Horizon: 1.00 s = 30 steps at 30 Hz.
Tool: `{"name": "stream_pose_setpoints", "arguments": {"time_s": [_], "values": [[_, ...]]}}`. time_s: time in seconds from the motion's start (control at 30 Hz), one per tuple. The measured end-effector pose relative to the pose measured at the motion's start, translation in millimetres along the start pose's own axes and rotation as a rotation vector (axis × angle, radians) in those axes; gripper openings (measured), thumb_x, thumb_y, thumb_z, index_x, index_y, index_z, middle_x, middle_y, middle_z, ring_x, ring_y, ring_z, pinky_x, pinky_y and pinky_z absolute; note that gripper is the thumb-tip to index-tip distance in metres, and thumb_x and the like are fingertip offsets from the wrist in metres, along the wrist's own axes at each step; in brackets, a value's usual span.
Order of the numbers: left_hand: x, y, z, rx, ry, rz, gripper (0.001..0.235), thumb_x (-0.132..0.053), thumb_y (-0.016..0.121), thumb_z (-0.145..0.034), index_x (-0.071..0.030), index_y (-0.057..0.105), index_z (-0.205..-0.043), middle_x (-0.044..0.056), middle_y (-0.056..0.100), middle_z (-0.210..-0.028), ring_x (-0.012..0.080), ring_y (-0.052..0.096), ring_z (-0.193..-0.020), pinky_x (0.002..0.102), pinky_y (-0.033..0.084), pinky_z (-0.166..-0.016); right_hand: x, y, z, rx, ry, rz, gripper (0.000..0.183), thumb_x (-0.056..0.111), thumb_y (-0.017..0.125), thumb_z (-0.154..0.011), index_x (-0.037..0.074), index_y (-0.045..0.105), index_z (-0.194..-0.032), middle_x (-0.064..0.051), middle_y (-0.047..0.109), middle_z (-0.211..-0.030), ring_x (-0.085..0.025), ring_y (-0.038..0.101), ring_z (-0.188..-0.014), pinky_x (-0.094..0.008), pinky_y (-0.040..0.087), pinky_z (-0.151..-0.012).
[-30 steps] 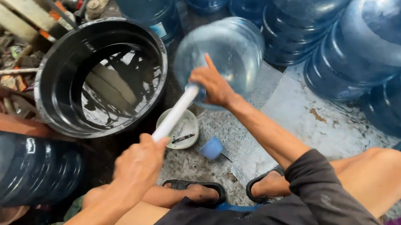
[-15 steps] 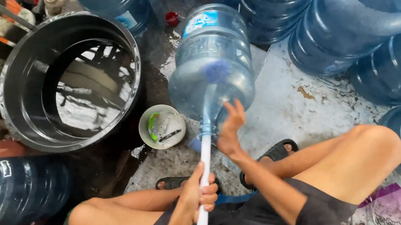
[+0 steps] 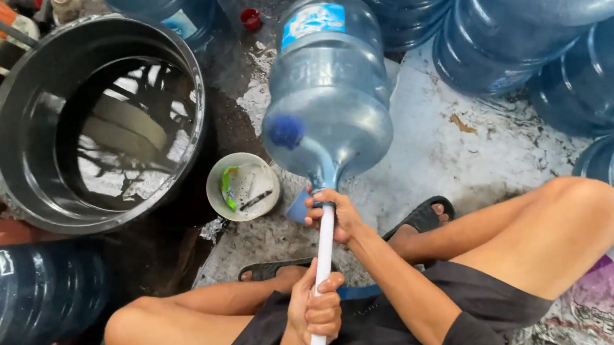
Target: Manually scrubbing the interior of a large water jug with a brush and filling it with water from a hose.
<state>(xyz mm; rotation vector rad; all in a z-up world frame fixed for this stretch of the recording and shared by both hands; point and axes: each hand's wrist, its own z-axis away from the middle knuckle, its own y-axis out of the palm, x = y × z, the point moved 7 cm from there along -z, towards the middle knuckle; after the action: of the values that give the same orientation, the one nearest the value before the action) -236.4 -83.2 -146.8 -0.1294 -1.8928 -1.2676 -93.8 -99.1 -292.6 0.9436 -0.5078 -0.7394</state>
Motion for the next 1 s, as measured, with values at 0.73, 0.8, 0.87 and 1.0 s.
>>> {"name": "stream_pose_setpoints", "arguments": {"time_s": [0.73, 0.8, 0.87, 1.0], "values": [[-55, -60, 21, -0.687, 0.164, -0.488, 0.036, -0.038, 0.046, -0.097, -0.015, 0.041, -0.070, -0.008, 0.018, -0.044, 0.0019, 0.015, -0.029, 0.020, 0.014, -0.026, -7, 2, 7, -0.284, 0.021, 0.206, 0.030, 0.003, 0.064, -0.074, 0.008, 0.050, -0.100, -0.007, 0.058, -0.075, -0.016, 0.055, -0.055, -0.035, 0.056, -0.060], [-92, -17, 42, -1.815, 0.298, -2.099, 0.035, -0.034, 0.045, -0.089, -0.002, 0.053, -0.100, 0.024, 0.062, -0.098, 0.0461, 0.056, -0.096, 0.051, 0.042, -0.078, -8, 3, 11, -0.333, 0.020, 0.226, 0.029, 0.003, 0.062, -0.076, 0.006, 0.048, -0.101, -0.008, 0.056, -0.075, -0.016, 0.056, -0.058, -0.037, 0.058, -0.063], [-88, -53, 48, -1.392, 0.327, -1.403, 0.020, -0.029, 0.049, -0.089, -0.010, 0.044, -0.084, 0.008, 0.039, -0.072, 0.0245, 0.035, -0.062, 0.036, 0.027, -0.051, 0, 4, 13, -0.326, 0.014, 0.256, 0.030, 0.006, 0.064, -0.075, 0.006, 0.050, -0.102, -0.008, 0.057, -0.077, -0.017, 0.057, -0.059, -0.038, 0.058, -0.066], [-71, -48, 29, -1.065, 0.351, -0.876, 0.032, -0.029, 0.053, -0.091, -0.014, 0.036, -0.069, -0.007, 0.018, -0.048, 0.0031, 0.017, -0.033, 0.020, 0.011, -0.026, -6, -6, 7, -0.294, 0.019, 0.265, 0.028, 0.006, 0.066, -0.075, 0.008, 0.053, -0.099, -0.008, 0.061, -0.079, -0.019, 0.062, -0.063, -0.041, 0.059, -0.068]]}}
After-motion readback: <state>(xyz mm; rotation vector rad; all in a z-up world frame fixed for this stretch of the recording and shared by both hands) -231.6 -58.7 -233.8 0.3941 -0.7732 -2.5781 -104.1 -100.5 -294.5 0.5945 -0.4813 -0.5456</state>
